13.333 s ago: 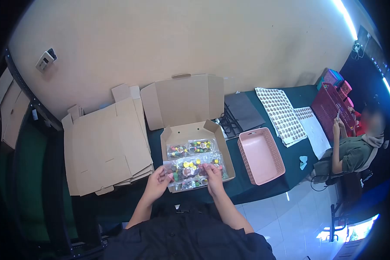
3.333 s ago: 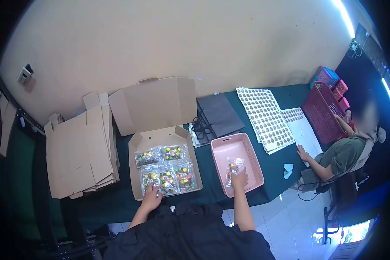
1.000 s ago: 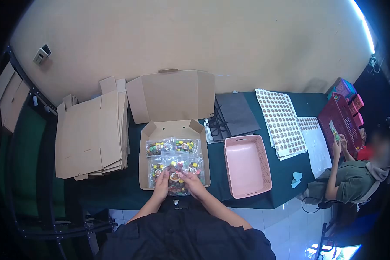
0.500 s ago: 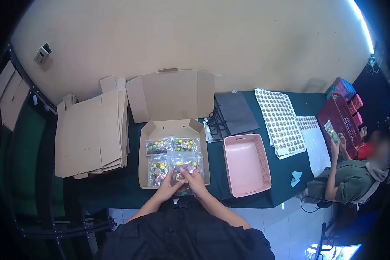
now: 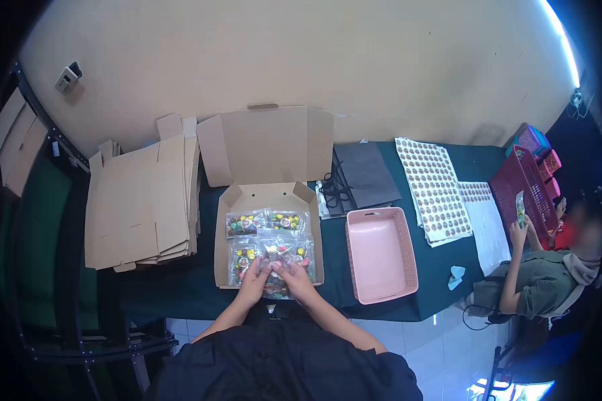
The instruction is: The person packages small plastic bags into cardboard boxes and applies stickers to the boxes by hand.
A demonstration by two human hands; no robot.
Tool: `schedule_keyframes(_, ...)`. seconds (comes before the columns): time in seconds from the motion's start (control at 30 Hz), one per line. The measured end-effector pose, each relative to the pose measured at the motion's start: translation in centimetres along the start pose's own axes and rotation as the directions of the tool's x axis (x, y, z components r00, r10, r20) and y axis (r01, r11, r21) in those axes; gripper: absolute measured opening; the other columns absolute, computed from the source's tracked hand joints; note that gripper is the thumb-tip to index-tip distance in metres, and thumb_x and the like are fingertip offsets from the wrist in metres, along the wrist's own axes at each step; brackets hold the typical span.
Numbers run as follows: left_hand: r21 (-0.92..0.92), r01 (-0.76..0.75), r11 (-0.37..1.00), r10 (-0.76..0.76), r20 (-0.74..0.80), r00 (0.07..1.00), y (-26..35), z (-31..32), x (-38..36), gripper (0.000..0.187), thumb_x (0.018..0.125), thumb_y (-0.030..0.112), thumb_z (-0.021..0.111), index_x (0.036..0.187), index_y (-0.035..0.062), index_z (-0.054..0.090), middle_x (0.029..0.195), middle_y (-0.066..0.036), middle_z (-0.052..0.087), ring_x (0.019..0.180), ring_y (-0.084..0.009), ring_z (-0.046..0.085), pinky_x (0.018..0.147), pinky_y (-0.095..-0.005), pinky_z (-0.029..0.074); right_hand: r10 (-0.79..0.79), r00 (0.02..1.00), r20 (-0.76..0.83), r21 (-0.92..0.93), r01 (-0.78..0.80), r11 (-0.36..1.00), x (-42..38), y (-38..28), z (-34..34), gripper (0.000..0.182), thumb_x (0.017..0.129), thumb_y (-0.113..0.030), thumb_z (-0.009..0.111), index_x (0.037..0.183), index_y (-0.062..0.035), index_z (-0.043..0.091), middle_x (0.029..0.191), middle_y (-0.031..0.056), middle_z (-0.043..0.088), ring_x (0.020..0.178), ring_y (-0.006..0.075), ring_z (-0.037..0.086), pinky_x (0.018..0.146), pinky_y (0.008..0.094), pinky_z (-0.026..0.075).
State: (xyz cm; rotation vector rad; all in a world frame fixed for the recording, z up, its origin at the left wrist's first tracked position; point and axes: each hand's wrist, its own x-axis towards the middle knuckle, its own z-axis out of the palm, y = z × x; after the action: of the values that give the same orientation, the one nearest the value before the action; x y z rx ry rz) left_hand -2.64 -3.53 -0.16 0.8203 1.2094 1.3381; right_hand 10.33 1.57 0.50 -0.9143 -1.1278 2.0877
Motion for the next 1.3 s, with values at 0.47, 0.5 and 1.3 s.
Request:
schedule_keyframes(0.47, 0.085, -0.076, 0.993, 0.085, -0.102, 0.991, 1.6, 0.8, -0.8, 0.042, 0.095, 0.029, 0.04, 0.123, -0.0019, 0.042, 0.111, -0.01, 0.054, 0.106, -0.0128, 0.047, 0.091, -0.0257, 0.035, 0.094, 0.992, 0.086, 0.081, -0.101, 0.992, 0.1, -0.2, -0.6, 0.036, 0.093, -0.021, 0.047, 0.121, 0.0015, 0.045, 0.114, 0.0069, 0.053, 0.103, 0.0143, 0.051, 0.088, 0.0299, 0.041)
schedule_keyframes(0.5, 0.086, -0.076, 0.993, 0.084, -0.103, 0.991, 1.0, 0.6, -0.7, 0.042, 0.095, 0.029, 0.04, 0.123, -0.0019, 0.042, 0.111, -0.01, 0.054, 0.106, -0.0128, 0.047, 0.091, -0.0257, 0.035, 0.049, 0.993, 0.109, -0.032, -0.046, 0.998, 0.1, -0.2, -0.6, 0.036, 0.093, -0.021, 0.046, 0.12, 0.0015, 0.045, 0.113, 0.0071, 0.053, 0.103, 0.0148, 0.052, 0.088, 0.0303, 0.042)
schedule_keyframes(1.3, -0.068, 0.026, 0.997, -0.023, 0.053, 0.998, -0.6, 0.0, -0.2, 0.064, 0.081, 0.004, 0.061, 0.132, -0.001, 0.022, 0.124, -0.014, 0.042, 0.115, -0.0195, 0.044, 0.097, -0.0318, 0.036, 0.027, 0.999, -0.038, -0.03, -0.028, 0.999, 0.4, 0.3, -0.6, 0.028, 0.087, -0.022, 0.056, 0.108, -0.0029, 0.056, 0.1, 0.003, 0.06, 0.091, 0.0103, 0.056, 0.08, 0.0249, 0.043)
